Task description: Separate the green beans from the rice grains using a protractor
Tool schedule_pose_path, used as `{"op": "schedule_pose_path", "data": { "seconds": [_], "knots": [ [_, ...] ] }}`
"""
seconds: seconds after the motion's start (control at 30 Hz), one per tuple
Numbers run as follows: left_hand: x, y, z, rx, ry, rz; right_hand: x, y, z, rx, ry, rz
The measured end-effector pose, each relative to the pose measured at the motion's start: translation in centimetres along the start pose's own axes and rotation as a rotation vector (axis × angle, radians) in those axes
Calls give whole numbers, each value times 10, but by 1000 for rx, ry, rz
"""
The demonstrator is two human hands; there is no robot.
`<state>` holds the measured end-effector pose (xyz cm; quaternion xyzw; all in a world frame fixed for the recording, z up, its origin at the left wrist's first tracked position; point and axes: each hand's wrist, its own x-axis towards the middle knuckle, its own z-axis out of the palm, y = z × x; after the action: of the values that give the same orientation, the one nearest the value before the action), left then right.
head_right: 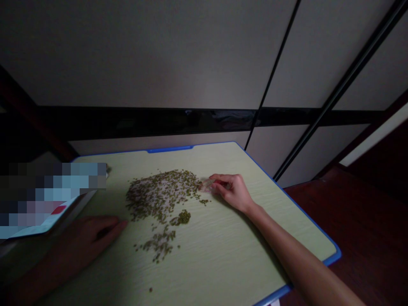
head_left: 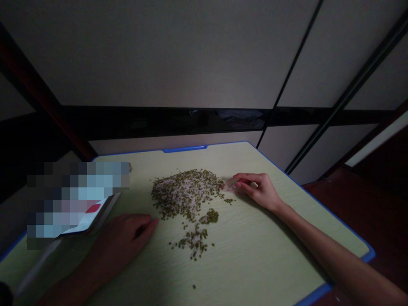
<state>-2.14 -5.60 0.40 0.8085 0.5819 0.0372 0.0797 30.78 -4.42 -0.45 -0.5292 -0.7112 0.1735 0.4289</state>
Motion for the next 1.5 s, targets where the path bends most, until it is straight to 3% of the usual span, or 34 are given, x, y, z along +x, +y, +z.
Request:
{"op": "schedule_pose_path", "data": {
  "seconds": [0.5, 0.73, 0.93, 1.0, 1.17, 1.5],
  "knots": [
    [1, -1, 1, -7, -4, 4, -2, -1, 1, -37, -1, -75],
    [0, 0, 2, -9, -16, 1, 2, 6, 7, 137, 179, 59],
    [-1, 1, 1, -10, -4, 6, 7, 9, 8, 287, 129, 120],
    [-1, 1, 1, -13, -1, 8, 5, 9, 8, 249, 144, 93],
    [-1, 0, 3, -26, 41, 23, 1, 7, 7, 122, 36, 43],
    [0, -1, 3, -25, 74, 31, 5, 2, 7, 61, -22, -61]
  ]
}}
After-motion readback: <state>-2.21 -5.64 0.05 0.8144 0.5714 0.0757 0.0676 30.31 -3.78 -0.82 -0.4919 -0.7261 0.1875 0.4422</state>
